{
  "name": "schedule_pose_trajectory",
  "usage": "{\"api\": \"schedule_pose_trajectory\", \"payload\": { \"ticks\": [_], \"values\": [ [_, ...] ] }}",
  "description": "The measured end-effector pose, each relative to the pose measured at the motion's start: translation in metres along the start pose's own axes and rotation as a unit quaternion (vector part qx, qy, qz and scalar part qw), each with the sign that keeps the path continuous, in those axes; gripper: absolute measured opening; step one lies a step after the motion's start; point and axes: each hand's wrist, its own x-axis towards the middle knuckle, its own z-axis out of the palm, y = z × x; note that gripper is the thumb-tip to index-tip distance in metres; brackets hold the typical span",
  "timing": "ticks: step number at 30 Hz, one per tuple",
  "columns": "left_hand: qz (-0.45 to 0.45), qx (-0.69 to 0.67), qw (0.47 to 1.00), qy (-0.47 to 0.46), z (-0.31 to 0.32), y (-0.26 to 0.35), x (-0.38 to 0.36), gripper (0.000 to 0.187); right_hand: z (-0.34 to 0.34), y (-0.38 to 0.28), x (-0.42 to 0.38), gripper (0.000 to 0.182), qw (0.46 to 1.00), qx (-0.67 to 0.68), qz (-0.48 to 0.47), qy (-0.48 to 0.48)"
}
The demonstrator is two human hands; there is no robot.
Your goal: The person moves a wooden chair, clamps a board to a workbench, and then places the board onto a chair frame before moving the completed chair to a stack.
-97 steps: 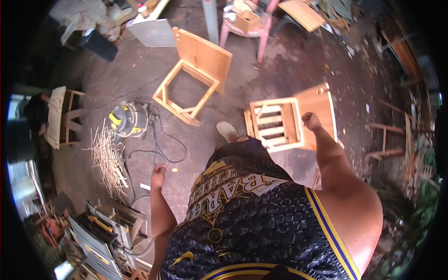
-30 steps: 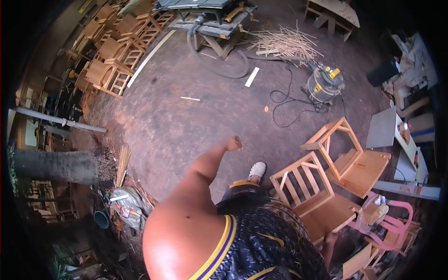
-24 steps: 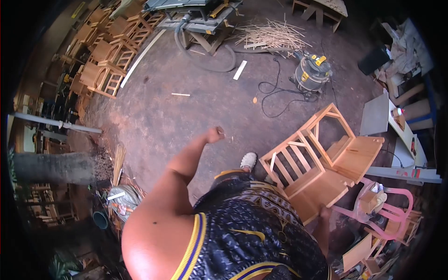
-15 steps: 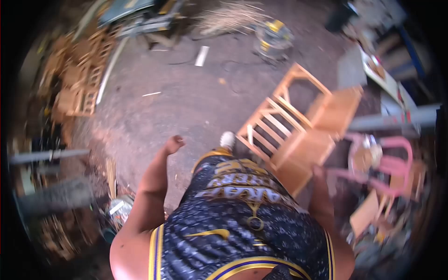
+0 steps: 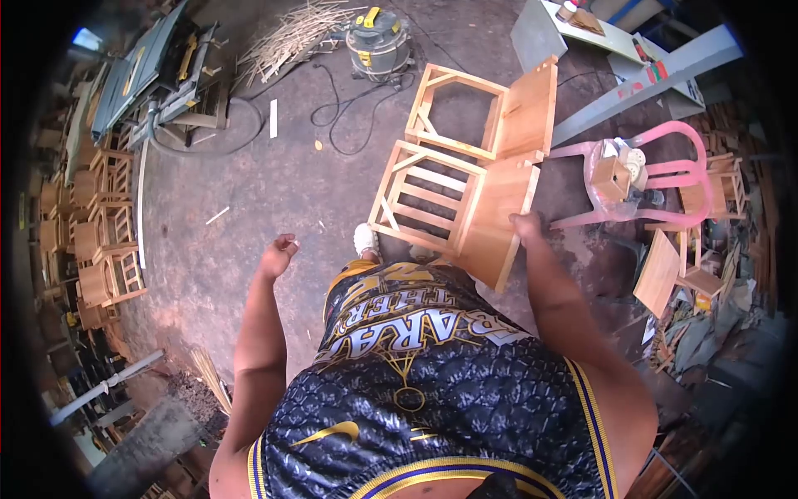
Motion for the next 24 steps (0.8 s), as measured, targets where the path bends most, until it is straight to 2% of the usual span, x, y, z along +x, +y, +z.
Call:
{"api": "schedule_pose_trajectory", "payload": {
  "ticks": [2,4,6,7,9,13,16,20,23,24],
  "values": [
    [0.008,0.006,1.000,-0.004,0.001,-0.003,-0.001,0.042,-0.001,-0.013,-0.014,0.035,0.998,0.052,-0.001,0.020],
    [0.015,0.011,1.000,-0.009,0.004,-0.014,-0.005,0.040,-0.004,-0.016,-0.017,0.035,0.999,0.043,0.005,0.019],
    [-0.025,-0.007,1.000,-0.007,0.004,-0.031,-0.010,0.039,-0.003,-0.007,-0.012,0.036,0.999,0.031,0.012,0.015],
    [-0.023,-0.006,1.000,-0.011,0.005,-0.044,-0.011,0.039,-0.001,0.003,-0.005,0.034,0.997,0.073,0.000,0.004],
    [-0.079,-0.013,0.997,-0.017,0.010,-0.071,-0.010,0.039,-0.004,0.010,-0.001,0.032,0.994,0.112,-0.012,-0.004],
    [-0.133,0.036,0.990,-0.039,0.023,-0.081,-0.016,0.042,-0.005,0.011,0.009,0.032,0.994,0.109,0.018,-0.012],
    [-0.079,0.030,0.995,-0.057,0.032,-0.084,-0.003,0.046,-0.004,0.018,0.012,0.036,0.994,0.108,0.024,-0.015],
    [-0.061,0.035,0.997,-0.035,0.029,-0.036,0.014,0.046,-0.004,0.028,0.021,0.036,0.997,0.078,-0.007,0.003],
    [-0.031,0.003,0.999,-0.032,0.027,-0.018,0.024,0.044,-0.007,0.022,0.015,0.037,0.996,0.081,0.016,-0.022],
    [-0.017,-0.015,0.999,-0.026,0.025,-0.010,0.025,0.043,0.000,0.041,0.027,0.037,0.996,0.084,0.016,-0.020]
  ]
}}
